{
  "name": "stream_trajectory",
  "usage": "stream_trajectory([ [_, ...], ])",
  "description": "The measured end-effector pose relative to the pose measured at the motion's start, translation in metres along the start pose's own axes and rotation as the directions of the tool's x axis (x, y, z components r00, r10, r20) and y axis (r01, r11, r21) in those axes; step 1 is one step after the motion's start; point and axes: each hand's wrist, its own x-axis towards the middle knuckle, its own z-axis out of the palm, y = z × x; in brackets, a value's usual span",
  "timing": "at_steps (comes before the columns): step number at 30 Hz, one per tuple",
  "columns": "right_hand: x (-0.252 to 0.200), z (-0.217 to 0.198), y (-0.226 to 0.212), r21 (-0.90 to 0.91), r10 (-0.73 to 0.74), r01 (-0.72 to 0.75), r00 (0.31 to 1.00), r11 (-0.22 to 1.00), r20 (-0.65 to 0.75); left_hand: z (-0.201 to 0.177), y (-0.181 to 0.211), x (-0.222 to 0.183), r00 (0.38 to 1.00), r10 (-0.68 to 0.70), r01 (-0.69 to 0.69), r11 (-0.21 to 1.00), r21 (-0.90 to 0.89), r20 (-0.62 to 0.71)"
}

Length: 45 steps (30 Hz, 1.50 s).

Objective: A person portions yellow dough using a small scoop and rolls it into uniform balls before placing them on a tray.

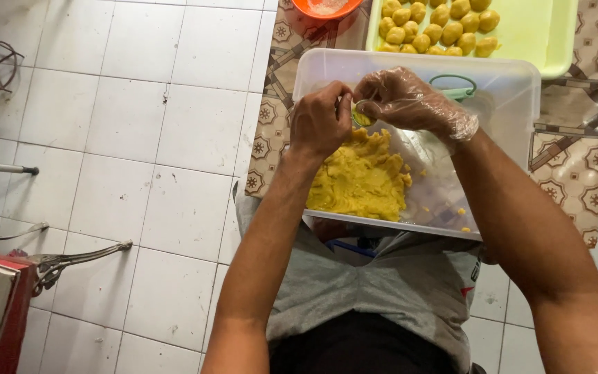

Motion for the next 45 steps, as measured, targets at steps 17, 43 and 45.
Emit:
stream_trajectory([
  [17,-0.008,-0.001,-0.003,0.040,-0.065,0.067,0.996,0.997,-0.055,0.001,0.000,-0.002,0.999,-0.015,0.014,0.999,0.032,0.029],
  [43,-0.012,-0.010,-0.001,-0.210,0.027,-0.037,0.998,0.977,-0.049,0.002,-0.001,-0.003,0.997,-0.072,0.072,0.997,0.004,0.037],
  [45,-0.010,-0.010,-0.007,-0.108,0.065,-0.070,0.997,0.992,-0.050,0.001,-0.002,0.000,0.998,-0.057,0.057,0.998,0.001,0.023],
])
